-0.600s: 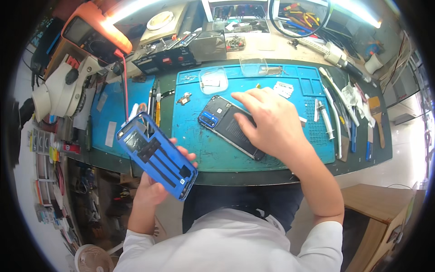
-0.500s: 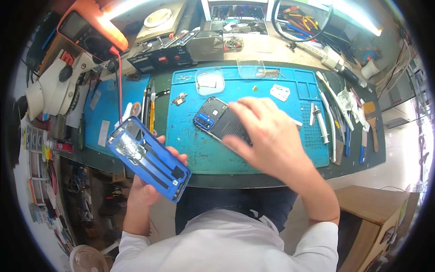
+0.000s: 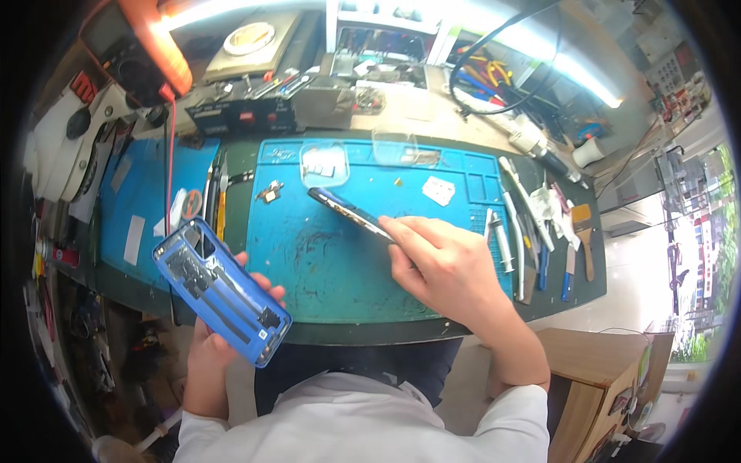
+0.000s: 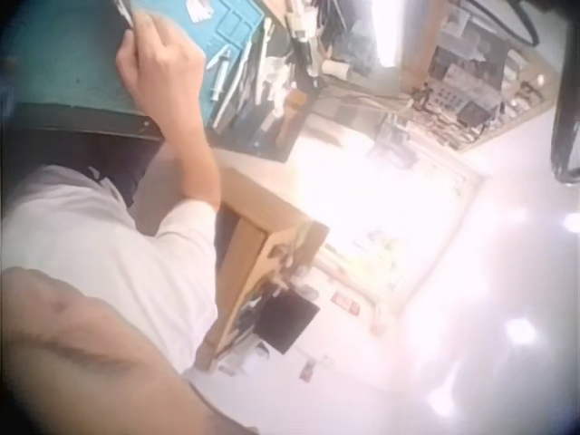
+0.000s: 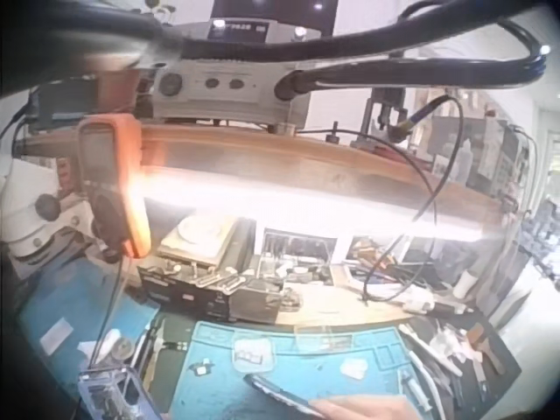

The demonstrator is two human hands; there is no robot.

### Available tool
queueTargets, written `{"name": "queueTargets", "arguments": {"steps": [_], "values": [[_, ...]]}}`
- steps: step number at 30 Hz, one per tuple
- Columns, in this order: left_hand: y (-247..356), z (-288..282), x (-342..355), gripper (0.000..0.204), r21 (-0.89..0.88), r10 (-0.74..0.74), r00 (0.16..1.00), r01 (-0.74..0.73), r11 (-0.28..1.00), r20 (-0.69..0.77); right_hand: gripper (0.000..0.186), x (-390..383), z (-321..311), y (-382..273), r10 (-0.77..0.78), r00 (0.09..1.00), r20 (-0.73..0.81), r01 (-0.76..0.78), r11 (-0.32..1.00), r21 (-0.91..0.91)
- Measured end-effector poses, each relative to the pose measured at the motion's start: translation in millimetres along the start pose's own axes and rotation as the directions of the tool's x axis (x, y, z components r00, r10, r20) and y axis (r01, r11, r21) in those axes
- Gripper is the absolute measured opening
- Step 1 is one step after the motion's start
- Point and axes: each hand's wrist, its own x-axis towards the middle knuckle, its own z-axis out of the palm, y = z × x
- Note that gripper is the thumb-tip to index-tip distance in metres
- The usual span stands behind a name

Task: The person removes the back cover of a smartphone and handles small internal components on a workbench. They peel off protective films from tiny parts and place them into a plastic container, then continue manipulating the phone's internal pieces.

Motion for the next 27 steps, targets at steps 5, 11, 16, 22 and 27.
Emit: {"name": "queueTargets", "arguments": {"steps": [5, 11, 16, 22, 27], "values": [[-4.5, -11.4, 1.2, 0.125, -0.024, 0.004, 0.999, -0.003, 1.000, 0.038, 0.032, -1.1, 10.7, 4.6, -0.025, 0.994, -0.108, 0.027, 1.000, 0.015], [-5.9, -9.9, -0.7, 0.124, -0.032, 0.036, 0.999, -0.035, 0.999, 0.001, 0.034, -1.3, 17.3, 9.2, -0.008, 0.990, -0.139, 0.017, 0.998, 0.068], [-5.4, -9.1, -1.9, 0.124, -0.044, 0.030, 0.999, -0.031, 0.999, -0.017, 0.034, -0.7, 18.2, 11.0, -0.015, 0.989, -0.147, 0.027, 0.996, 0.080], [-5.2, -10.4, -2.3, 0.124, -0.070, 0.006, 1.000, -0.007, 0.998, -0.018, 0.034, -1.2, 18.6, 13.4, -0.019, 0.989, -0.148, 0.031, 0.996, 0.080], [-3.3, -9.8, -2.4, 0.125, -0.084, -0.010, 1.000, 0.008, 0.996, -0.020, 0.033, -0.7, 18.9, 13.2, -0.026, 0.988, -0.151, 0.038, 0.996, 0.078]]}}
